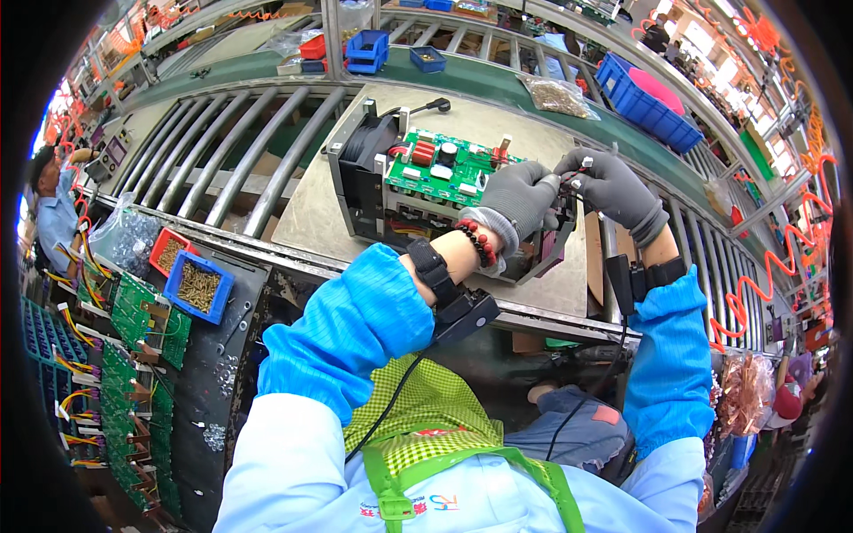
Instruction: Assembling components and soldering circuit boards in a factory environment.
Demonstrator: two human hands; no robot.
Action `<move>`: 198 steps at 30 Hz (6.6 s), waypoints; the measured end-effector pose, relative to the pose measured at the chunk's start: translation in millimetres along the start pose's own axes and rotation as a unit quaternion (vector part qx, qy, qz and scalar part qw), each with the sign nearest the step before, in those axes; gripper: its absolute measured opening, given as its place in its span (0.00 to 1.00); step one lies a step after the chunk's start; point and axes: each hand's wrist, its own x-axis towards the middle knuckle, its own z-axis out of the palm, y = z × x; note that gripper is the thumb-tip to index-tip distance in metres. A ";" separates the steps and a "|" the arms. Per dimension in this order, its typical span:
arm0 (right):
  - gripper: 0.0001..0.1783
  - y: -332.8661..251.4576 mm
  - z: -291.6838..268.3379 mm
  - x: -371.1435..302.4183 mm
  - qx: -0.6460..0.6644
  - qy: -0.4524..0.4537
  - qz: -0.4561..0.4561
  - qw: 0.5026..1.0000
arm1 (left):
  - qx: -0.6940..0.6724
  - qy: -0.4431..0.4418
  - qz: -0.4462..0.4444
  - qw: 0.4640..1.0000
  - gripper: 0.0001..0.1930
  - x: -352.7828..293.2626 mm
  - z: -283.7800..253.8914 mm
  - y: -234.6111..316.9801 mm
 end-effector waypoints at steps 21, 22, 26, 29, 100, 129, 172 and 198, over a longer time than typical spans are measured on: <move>0.10 28.6 5.6 56.7 -0.475 -0.083 -0.080 0.872 | -0.494 -0.050 -0.132 0.858 0.09 -15.6 13.8 -76.9; 0.10 28.3 5.9 56.2 -0.473 -0.093 -0.077 0.872 | -0.520 -0.057 -0.124 0.843 0.09 -16.4 13.8 -76.5; 0.10 26.9 5.5 54.2 -0.453 -0.070 -0.097 0.884 | -0.496 -0.056 -0.131 0.856 0.09 -14.5 12.1 -77.1; 0.11 26.0 4.9 54.7 -0.427 -0.083 -0.094 0.896 | -0.491 -0.055 -0.127 0.860 0.08 -14.0 11.8 -78.6; 0.11 -3.9 16.0 34.7 -0.397 -0.139 0.041 0.907 | -0.388 -0.130 -0.042 0.911 0.09 1.2 7.8 -118.0; 0.14 -35.3 13.6 21.7 -0.431 -0.086 0.010 0.898 | -0.424 -0.147 -0.150 0.881 0.14 -14.9 3.5 -94.3; 0.08 35.1 1.9 91.0 -0.340 -0.024 -0.122 0.932 | -0.453 -0.034 -0.116 0.883 0.13 -8.5 11.8 -82.8; 0.09 42.7 -3.5 94.7 -0.309 -0.100 -0.127 0.937 | -0.527 -0.042 -0.125 0.840 0.10 -10.7 13.8 -82.3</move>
